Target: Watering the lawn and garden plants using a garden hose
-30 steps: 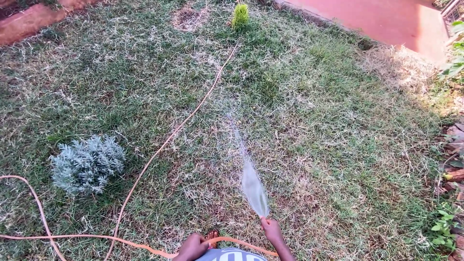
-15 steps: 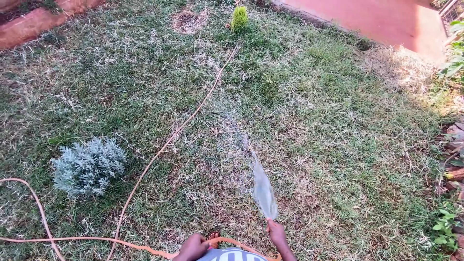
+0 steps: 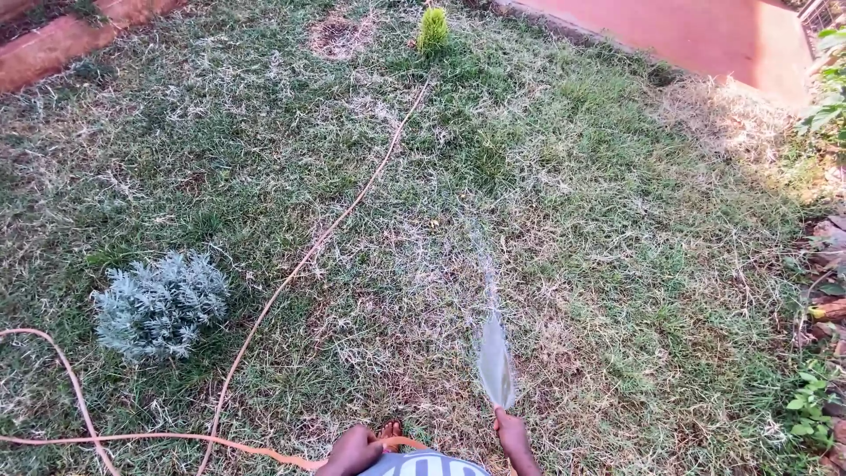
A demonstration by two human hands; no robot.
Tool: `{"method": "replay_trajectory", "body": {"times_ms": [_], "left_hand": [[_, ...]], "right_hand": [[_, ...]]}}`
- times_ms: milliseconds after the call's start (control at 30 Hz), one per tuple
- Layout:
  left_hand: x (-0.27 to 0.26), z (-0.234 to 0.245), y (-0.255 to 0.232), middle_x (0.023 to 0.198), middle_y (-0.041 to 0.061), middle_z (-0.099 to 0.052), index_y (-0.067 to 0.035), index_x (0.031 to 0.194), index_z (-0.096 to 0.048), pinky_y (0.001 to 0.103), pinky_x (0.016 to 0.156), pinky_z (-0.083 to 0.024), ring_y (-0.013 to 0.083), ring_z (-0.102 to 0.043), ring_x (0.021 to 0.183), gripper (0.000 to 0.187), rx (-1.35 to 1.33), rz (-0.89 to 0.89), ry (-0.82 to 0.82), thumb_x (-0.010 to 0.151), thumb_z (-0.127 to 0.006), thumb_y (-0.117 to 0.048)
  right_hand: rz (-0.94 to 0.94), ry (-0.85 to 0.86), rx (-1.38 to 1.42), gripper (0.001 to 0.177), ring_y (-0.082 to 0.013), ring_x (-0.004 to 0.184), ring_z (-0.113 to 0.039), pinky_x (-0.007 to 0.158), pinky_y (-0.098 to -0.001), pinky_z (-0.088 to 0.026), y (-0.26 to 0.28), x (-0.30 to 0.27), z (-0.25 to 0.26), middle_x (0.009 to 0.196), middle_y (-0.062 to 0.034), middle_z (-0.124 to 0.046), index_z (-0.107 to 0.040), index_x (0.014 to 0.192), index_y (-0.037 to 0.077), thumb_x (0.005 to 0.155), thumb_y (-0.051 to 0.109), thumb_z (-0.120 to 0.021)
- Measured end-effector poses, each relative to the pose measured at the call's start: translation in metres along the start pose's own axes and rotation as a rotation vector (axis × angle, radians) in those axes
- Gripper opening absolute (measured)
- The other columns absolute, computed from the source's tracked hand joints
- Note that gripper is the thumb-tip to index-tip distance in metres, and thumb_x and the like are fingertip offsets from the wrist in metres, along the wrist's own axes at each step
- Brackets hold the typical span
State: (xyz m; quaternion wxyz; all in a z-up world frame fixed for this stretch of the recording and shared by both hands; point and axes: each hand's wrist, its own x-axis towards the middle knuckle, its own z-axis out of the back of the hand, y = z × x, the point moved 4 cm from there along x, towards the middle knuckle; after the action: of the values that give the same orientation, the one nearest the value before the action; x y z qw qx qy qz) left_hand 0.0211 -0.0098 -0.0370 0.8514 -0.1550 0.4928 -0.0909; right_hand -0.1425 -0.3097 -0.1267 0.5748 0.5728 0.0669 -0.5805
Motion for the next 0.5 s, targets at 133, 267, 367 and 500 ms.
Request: {"method": "replay_trajectory", "body": {"times_ms": [133,267,367,500], "left_hand": [[-0.002,0.001,-0.001,0.068,-0.010,-0.060,-0.023,0.079,-0.072,0.017,0.054,-0.038,0.0008,-0.050,0.061,0.019,-0.024,0.010,0.020,0.092,-0.060,-0.027],[0.004,-0.001,0.006,0.068,-0.010,-0.062,-0.024,0.074,-0.070,0.020,0.058,-0.042,0.0017,-0.053,0.063,0.017,-0.011,0.003,-0.014,0.090,-0.064,-0.029],[0.004,0.000,0.006,0.067,-0.009,-0.062,-0.024,0.073,-0.070,0.021,0.060,-0.042,0.0026,-0.053,0.064,0.019,-0.015,0.004,-0.024,0.089,-0.063,-0.028],[0.002,0.000,0.006,0.066,-0.011,-0.062,-0.024,0.077,-0.073,0.018,0.055,-0.040,0.0004,-0.051,0.061,0.018,-0.020,0.015,-0.022,0.090,-0.063,-0.030]], "right_hand": [[-0.001,0.001,0.019,0.042,-0.0103,0.044,-0.034,0.037,-0.0227,-0.025,0.000,0.000,-0.002,0.059,-0.0058,-0.054,-0.062,0.073,0.000,0.103,0.028,-0.051],[-0.018,0.011,0.103,0.039,-0.0106,0.045,-0.035,0.038,-0.0234,-0.025,0.001,-0.002,-0.003,0.060,-0.0063,-0.053,-0.062,0.076,-0.001,0.103,0.025,-0.050],[-0.030,-0.007,0.129,0.040,-0.0110,0.042,-0.032,0.035,-0.0246,-0.023,-0.001,-0.003,0.002,0.056,-0.0035,-0.048,-0.058,0.073,0.002,0.103,0.027,-0.049],[-0.015,-0.020,0.256,0.043,-0.0123,0.038,-0.030,0.031,-0.0262,-0.020,-0.012,0.008,0.006,0.052,-0.0031,-0.044,-0.057,0.071,0.001,0.104,0.028,-0.048]]}}
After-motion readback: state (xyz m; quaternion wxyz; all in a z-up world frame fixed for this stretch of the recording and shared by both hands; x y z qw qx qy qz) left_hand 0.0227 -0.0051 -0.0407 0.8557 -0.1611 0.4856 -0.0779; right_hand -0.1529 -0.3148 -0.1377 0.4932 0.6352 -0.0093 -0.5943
